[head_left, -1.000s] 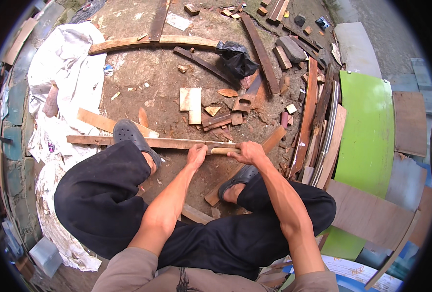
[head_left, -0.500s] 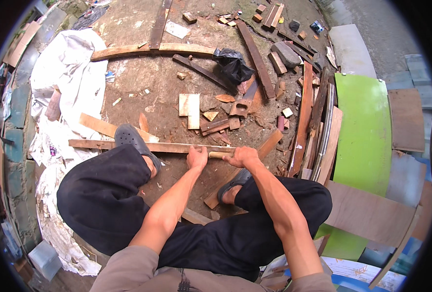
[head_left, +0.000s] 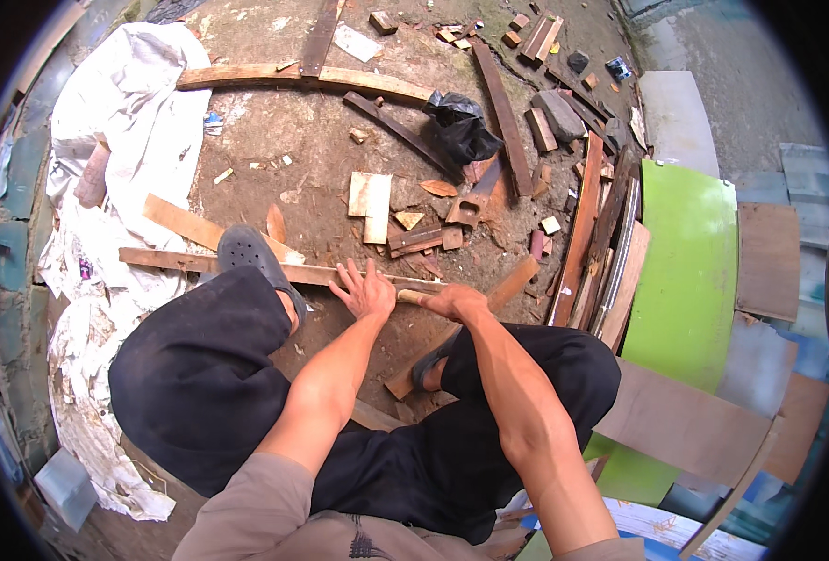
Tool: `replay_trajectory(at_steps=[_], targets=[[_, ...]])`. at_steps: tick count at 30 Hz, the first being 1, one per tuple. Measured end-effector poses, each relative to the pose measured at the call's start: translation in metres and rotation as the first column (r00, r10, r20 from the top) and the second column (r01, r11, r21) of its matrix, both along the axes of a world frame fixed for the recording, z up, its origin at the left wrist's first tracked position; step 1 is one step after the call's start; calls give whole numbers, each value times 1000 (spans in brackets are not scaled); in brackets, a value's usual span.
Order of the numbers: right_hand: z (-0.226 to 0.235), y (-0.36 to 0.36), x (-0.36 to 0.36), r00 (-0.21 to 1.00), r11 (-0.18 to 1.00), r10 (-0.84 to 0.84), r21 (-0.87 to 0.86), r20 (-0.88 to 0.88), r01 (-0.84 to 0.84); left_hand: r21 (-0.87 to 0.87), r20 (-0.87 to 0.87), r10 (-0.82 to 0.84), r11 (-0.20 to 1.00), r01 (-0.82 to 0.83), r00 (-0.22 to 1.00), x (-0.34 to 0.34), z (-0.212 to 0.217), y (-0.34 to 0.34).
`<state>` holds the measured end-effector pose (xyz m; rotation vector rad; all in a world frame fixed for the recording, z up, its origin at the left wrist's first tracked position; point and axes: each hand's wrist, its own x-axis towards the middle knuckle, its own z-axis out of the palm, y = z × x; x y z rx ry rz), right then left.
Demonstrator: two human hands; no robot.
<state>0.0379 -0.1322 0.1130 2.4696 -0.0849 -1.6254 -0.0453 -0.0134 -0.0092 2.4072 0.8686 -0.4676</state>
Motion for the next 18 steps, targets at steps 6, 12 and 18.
replay_trajectory(at_steps=[6,12,18], targets=[[-14,105,-53,978,998,34,52,203,-46,117,-105,-139,982,151,985,-2,-24,42],[-43,101,-122,926,982,-126,175,355,66,176,190,-279,953,247,941,-15,-29,96],[-17,41,-133,907,946,93,247,412,-210,-340,127,-46,936,87,991,-5,-11,77]])
